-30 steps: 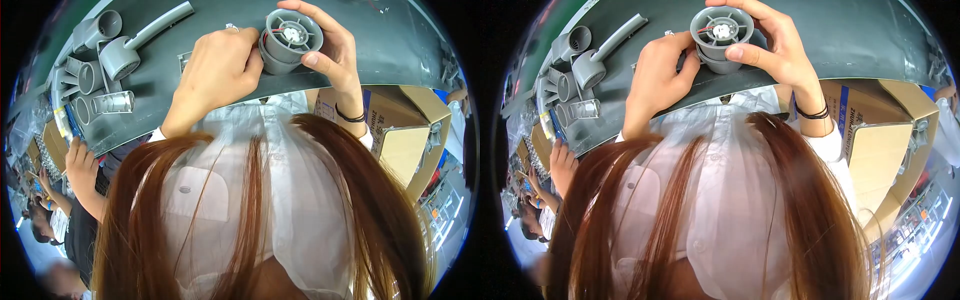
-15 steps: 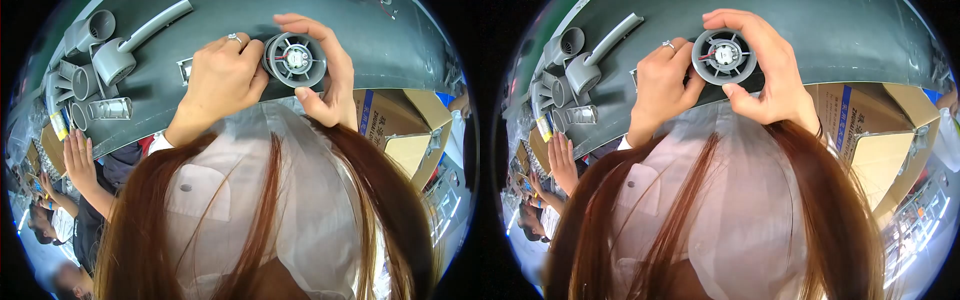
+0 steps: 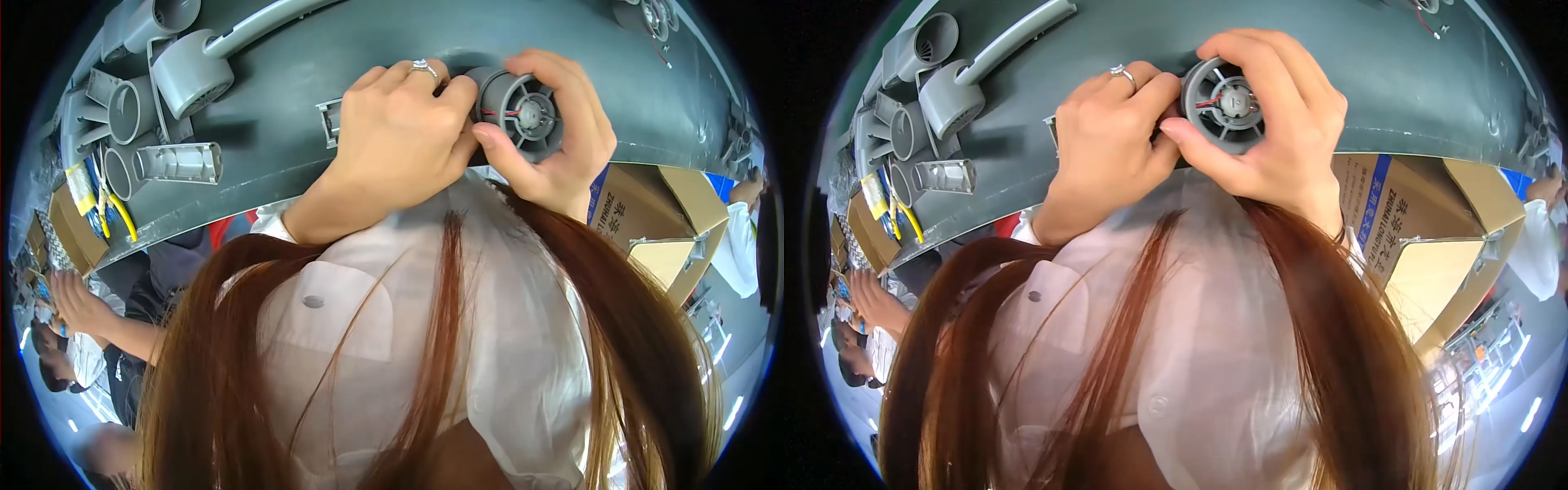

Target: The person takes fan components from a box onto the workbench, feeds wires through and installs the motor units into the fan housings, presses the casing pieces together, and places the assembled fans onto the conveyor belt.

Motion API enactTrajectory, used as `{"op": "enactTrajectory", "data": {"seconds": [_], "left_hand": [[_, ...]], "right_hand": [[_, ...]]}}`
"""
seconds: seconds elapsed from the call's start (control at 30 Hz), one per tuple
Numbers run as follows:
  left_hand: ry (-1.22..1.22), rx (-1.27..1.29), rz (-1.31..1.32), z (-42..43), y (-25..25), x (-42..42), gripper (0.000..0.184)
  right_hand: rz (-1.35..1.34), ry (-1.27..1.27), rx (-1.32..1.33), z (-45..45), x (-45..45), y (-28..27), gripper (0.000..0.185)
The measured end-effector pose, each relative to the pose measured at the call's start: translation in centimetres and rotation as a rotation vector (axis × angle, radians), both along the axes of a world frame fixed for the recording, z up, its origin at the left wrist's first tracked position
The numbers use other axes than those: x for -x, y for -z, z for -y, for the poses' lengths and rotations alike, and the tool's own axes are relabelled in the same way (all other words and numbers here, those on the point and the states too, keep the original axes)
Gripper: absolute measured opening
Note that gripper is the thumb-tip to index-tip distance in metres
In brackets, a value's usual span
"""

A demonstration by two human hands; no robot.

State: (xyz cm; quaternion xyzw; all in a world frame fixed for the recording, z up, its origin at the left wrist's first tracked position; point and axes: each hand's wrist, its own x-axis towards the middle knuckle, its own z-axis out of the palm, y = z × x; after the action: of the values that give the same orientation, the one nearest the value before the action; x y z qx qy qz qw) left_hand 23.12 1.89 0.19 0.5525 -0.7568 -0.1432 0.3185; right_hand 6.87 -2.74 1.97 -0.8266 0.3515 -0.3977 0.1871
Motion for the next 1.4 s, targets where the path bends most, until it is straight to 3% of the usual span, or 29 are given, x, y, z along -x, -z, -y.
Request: {"op": "enactTrajectory", "data": {"seconds": [0.37,0.77,1.0,1.2,1.3,1.4], "left_hand": [[-0.088,0.151,0.016,-0.6,1.0,-0.1,0.014],[0.007,0.181,-0.237,-1.1,1.5,-1.6,0.012],[-0.007,0.261,-0.116,-1.2,1.3,-1.6,0.012],[0.021,0.248,-0.039,-1.7,1.0,-2.1,0.012],[0.058,0.270,0.035,-2.3,1.4,-2.4,0.014],[0.043,0.282,0.100,-3.2,1.1,-2.8,0.015]], "right_hand": [[-0.052,-0.010,0.000,-0.3,0.2,-0.1,0.047],[-0.162,-0.059,0.049,-0.6,0.4,2.0,0.056],[-0.184,-0.036,0.034,-0.8,0.6,2.8,0.056],[-0.048,-0.078,0.024,-0.5,0.3,3.2,0.051],[0.094,-0.113,-0.090,-0.5,0.4,3.5,0.055],[0.349,-0.018,-0.493,-1.9,0.1,3.2,0.059]]}}
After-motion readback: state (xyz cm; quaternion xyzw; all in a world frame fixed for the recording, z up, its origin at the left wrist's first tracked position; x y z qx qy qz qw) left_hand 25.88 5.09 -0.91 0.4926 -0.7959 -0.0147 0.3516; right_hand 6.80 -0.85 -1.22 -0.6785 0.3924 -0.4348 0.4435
